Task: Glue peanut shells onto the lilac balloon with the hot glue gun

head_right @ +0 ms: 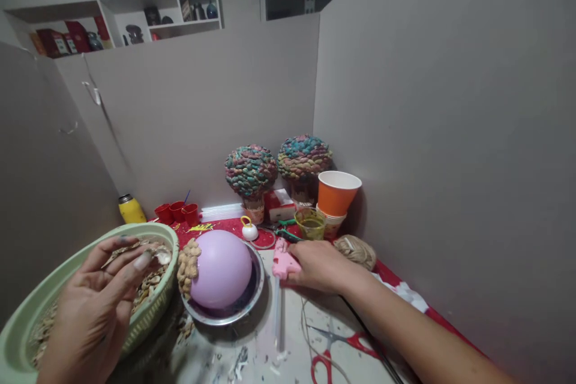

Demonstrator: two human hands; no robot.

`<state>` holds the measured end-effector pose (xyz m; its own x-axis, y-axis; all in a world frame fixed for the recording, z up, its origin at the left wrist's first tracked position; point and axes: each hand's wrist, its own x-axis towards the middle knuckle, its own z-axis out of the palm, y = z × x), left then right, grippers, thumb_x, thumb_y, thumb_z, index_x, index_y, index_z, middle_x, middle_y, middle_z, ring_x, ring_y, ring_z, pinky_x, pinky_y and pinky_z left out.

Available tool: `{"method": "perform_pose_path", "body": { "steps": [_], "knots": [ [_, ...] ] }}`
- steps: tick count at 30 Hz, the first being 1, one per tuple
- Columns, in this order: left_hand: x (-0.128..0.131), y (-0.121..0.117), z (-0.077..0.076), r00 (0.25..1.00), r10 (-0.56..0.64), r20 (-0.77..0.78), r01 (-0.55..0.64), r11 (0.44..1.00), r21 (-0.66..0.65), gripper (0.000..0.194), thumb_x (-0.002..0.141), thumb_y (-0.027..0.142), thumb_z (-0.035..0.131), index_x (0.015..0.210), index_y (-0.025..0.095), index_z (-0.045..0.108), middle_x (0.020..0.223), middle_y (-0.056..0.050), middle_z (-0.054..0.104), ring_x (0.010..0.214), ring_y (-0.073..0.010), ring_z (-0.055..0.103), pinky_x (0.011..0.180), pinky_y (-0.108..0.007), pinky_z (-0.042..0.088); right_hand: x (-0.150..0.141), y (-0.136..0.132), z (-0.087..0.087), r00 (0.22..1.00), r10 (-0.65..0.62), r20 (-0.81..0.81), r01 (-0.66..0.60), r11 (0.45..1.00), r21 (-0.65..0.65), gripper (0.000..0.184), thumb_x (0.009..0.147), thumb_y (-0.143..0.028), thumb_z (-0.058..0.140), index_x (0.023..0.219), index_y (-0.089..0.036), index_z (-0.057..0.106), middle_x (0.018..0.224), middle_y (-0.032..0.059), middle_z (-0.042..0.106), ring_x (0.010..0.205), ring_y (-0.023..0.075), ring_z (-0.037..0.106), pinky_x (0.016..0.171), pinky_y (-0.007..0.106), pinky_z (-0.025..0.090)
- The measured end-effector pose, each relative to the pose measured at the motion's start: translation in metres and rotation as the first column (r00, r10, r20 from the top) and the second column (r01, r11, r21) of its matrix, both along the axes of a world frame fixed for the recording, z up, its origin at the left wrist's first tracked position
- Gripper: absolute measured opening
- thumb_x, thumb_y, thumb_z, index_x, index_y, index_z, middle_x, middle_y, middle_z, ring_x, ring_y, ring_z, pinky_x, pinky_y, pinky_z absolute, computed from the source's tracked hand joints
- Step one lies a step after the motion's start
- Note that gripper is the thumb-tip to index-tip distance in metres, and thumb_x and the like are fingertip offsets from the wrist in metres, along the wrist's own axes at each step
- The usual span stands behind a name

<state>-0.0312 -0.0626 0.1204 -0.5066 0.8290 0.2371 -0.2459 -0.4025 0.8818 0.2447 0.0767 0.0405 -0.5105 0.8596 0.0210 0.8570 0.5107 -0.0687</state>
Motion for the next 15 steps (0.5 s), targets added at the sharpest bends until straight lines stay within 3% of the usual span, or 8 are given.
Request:
{"method": "perform_pose_path", "body": {
  "steps": [4,7,10,13,15],
  "knots": [
    [-0.003,0.000,0.003,1.000,0.019,-0.005,-0.019,1.000,-0.018,0.045,0.056,0.026,0.091,0.093,0.019,0.065,0.085,-0.004,0.076,0.082,-0.0141,0.071,0.074,-0.016,0.059,0.007,0.002,0.000,1.000,-0.006,0.013,0.007,0.998,-0.066,0.029,0.075,-0.046,0.070,0.080,-0.018,0.069,0.078,0.0105,0.072,0.070,0.0316,0.068,0.053,0.030,0.036],
    [-0.005,0.000,0.006,0.997,0.063,-0.039,-0.063,0.998,-0.011,0.046,0.055,0.027,0.091,0.093,0.020,0.066,0.086,-0.003,0.076,0.083,-0.0153,0.071,0.073,-0.015,0.058,0.007,0.000,0.015,0.999,0.000,-0.041,-0.002,0.998,-0.068,0.025,0.076,-0.043,0.070,0.083,-0.018,0.070,0.081,0.0097,0.072,0.074,0.0311,0.068,0.058,0.032,0.043],
    [-0.006,0.000,0.008,0.993,0.081,-0.087,-0.080,0.997,0.021,0.043,0.057,0.027,0.090,0.092,0.020,0.066,0.087,-0.003,0.075,0.082,-0.0159,0.072,0.071,-0.015,0.059,-0.004,-0.003,0.039,0.984,0.068,-0.163,-0.072,0.997,-0.022,0.036,0.084,-0.044,0.064,0.105,-0.016,0.068,0.104,0.0140,0.070,0.097,0.0323,0.065,0.079,0.040,0.049],
    [-0.008,-0.001,0.007,0.992,0.062,-0.109,-0.056,0.997,0.055,0.036,0.063,0.025,0.087,0.092,0.020,0.066,0.085,-0.003,0.076,0.081,-0.0153,0.073,0.070,-0.014,0.058,-0.028,-0.004,0.057,0.929,0.220,-0.297,-0.231,0.973,-0.002,0.063,0.086,-0.053,0.064,0.135,-0.015,0.051,0.136,0.0145,0.055,0.125,0.0272,0.051,0.103,0.038,0.041],
    [-0.009,-0.002,0.005,0.993,0.046,-0.105,-0.038,0.996,0.080,0.034,0.065,0.023,0.085,0.093,0.020,0.065,0.085,-0.002,0.075,0.081,-0.0142,0.072,0.071,-0.014,0.058,-0.049,0.000,0.060,0.879,0.323,-0.352,-0.349,0.937,-0.011,0.082,0.081,-0.056,0.069,0.146,-0.018,0.038,0.150,0.0120,0.040,0.137,0.0237,0.038,0.111,0.035,0.034]
  ]
}}
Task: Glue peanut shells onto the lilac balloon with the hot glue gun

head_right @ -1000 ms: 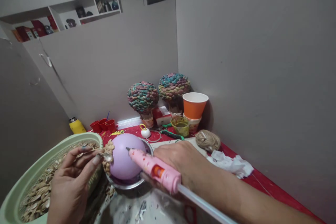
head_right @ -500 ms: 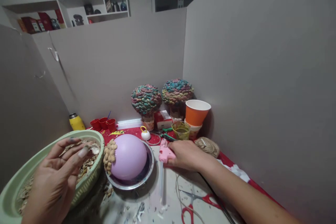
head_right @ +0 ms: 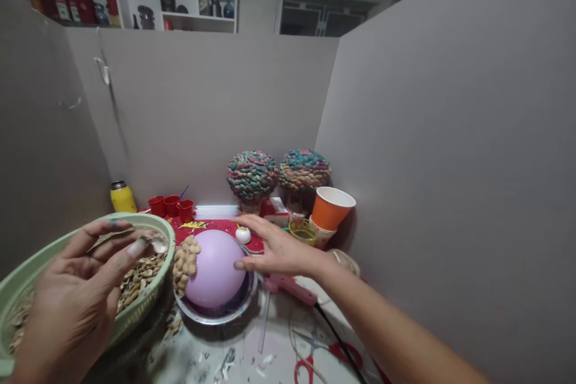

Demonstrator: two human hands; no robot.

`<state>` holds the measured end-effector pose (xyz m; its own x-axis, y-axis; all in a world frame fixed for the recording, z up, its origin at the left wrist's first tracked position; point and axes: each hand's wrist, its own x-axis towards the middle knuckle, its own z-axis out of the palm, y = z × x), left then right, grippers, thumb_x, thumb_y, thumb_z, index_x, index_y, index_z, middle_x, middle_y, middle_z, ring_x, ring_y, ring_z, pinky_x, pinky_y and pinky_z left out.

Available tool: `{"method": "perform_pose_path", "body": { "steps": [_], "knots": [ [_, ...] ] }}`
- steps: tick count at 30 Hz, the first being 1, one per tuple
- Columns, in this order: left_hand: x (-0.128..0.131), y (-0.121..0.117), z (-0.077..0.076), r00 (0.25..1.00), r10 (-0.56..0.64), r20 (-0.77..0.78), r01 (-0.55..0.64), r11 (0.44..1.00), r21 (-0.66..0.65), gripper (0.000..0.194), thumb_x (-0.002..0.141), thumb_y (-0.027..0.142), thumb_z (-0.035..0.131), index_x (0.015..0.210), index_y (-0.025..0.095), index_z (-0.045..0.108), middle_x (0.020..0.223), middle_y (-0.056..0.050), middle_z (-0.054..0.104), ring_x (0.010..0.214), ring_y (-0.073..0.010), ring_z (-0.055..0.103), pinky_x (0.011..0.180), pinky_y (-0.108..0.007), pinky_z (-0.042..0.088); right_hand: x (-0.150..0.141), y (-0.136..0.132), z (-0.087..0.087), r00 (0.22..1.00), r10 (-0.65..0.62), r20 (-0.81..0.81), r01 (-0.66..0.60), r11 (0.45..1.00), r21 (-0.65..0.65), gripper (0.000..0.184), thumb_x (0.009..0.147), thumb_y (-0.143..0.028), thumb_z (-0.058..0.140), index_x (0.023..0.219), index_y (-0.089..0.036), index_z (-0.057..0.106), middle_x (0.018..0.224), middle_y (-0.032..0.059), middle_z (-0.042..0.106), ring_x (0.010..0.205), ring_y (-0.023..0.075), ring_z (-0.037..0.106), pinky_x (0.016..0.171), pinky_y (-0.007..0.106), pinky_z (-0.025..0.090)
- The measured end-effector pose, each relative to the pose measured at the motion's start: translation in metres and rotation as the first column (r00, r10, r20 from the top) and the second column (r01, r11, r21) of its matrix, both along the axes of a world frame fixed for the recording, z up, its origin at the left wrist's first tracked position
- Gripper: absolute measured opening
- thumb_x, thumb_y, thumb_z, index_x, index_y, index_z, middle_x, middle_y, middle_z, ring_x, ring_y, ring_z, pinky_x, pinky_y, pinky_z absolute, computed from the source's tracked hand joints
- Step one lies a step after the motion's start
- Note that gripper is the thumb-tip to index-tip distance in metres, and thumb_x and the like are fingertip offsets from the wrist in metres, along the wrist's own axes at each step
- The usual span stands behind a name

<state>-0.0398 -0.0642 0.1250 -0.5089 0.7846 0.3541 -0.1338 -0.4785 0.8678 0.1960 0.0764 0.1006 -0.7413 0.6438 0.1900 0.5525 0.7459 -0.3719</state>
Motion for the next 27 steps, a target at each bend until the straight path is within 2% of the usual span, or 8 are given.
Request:
{"method": "perform_pose_path", "body": {
  "steps": [3,5,7,9,14,19,24,27],
  "knots": [
    [-0.001,0.001,-0.003,1.000,-0.012,0.007,0.011,0.999,0.038,0.031,0.068,0.021,0.083,0.093,0.020,0.065,0.087,-0.002,0.075,0.083,-0.0137,0.071,0.074,-0.016,0.058,-0.029,0.010,-0.004,0.985,0.169,-0.045,-0.173,0.980,-0.093,0.103,0.071,-0.061,0.076,0.153,-0.022,0.026,0.160,0.0118,0.020,0.146,0.0277,0.019,0.117,0.044,0.023],
    [-0.002,0.002,-0.003,1.000,-0.008,0.002,0.008,0.999,0.045,0.030,0.069,0.020,0.083,0.093,0.020,0.065,0.088,-0.002,0.074,0.085,-0.0141,0.071,0.076,-0.018,0.058,-0.044,0.018,-0.008,0.965,0.254,-0.058,-0.260,0.953,-0.155,0.111,0.067,-0.063,0.078,0.154,-0.023,0.023,0.161,0.0127,0.014,0.148,0.0318,0.010,0.118,0.051,0.016],
    [-0.001,0.002,-0.003,1.000,-0.001,-0.004,0.001,0.999,0.044,0.029,0.069,0.020,0.082,0.093,0.020,0.065,0.089,-0.002,0.074,0.084,-0.0146,0.071,0.075,-0.019,0.058,-0.052,0.025,-0.011,0.949,0.309,-0.065,-0.316,0.929,-0.192,0.112,0.065,-0.063,0.079,0.154,-0.022,0.024,0.161,0.0127,0.015,0.147,0.0336,0.010,0.118,0.051,0.014],
    [0.000,0.002,-0.002,1.000,0.009,-0.012,-0.009,0.999,0.032,0.030,0.068,0.020,0.082,0.092,0.019,0.066,0.088,-0.003,0.075,0.083,-0.0156,0.071,0.073,-0.020,0.058,-0.054,0.029,-0.014,0.938,0.332,-0.099,-0.347,0.908,-0.234,0.111,0.064,-0.060,0.081,0.153,-0.022,0.027,0.160,0.0115,0.022,0.146,0.0331,0.018,0.118,0.048,0.015],
    [0.003,0.003,-0.004,0.999,0.018,-0.034,-0.017,0.999,0.036,0.026,0.067,0.019,0.081,0.089,0.019,0.066,0.086,-0.003,0.075,0.079,-0.0155,0.071,0.070,-0.020,0.059,-0.045,0.026,-0.023,0.960,0.227,-0.165,-0.270,0.910,-0.314,0.102,0.067,-0.053,0.081,0.151,-0.021,0.032,0.152,0.0118,0.038,0.136,0.0319,0.039,0.112,0.046,0.031],
    [0.005,0.003,-0.008,0.997,0.027,-0.073,-0.026,1.000,0.018,0.026,0.067,0.020,0.082,0.088,0.020,0.067,0.085,-0.002,0.076,0.080,-0.0162,0.073,0.071,-0.020,0.060,-0.039,0.019,-0.031,0.971,0.073,-0.226,-0.142,0.941,-0.307,0.093,0.073,-0.051,0.074,0.151,-0.024,0.032,0.147,0.0105,0.045,0.126,0.0314,0.049,0.104,0.046,0.042],
    [0.011,-0.002,-0.014,0.942,0.193,-0.274,-0.198,0.980,0.008,0.021,0.066,0.024,0.083,0.082,0.022,0.070,0.081,-0.003,0.077,0.074,-0.0184,0.073,0.070,-0.024,0.061,-0.042,0.007,-0.036,0.964,-0.017,-0.264,-0.055,0.962,-0.266,0.093,0.072,-0.057,0.074,0.149,-0.020,0.036,0.146,0.0136,0.045,0.129,0.0330,0.046,0.107,0.047,0.039],
    [0.018,-0.005,-0.022,0.863,0.322,-0.388,-0.296,0.947,0.128,0.013,0.069,0.022,0.080,0.080,0.024,0.072,0.082,-0.002,0.077,0.077,-0.0199,0.072,0.080,-0.030,0.059,-0.042,-0.002,-0.035,0.965,-0.047,-0.258,-0.015,0.972,-0.236,0.096,0.070,-0.059,0.075,0.148,-0.016,0.039,0.148,0.0171,0.042,0.133,0.0359,0.040,0.111,0.052,0.032]
  ]
}}
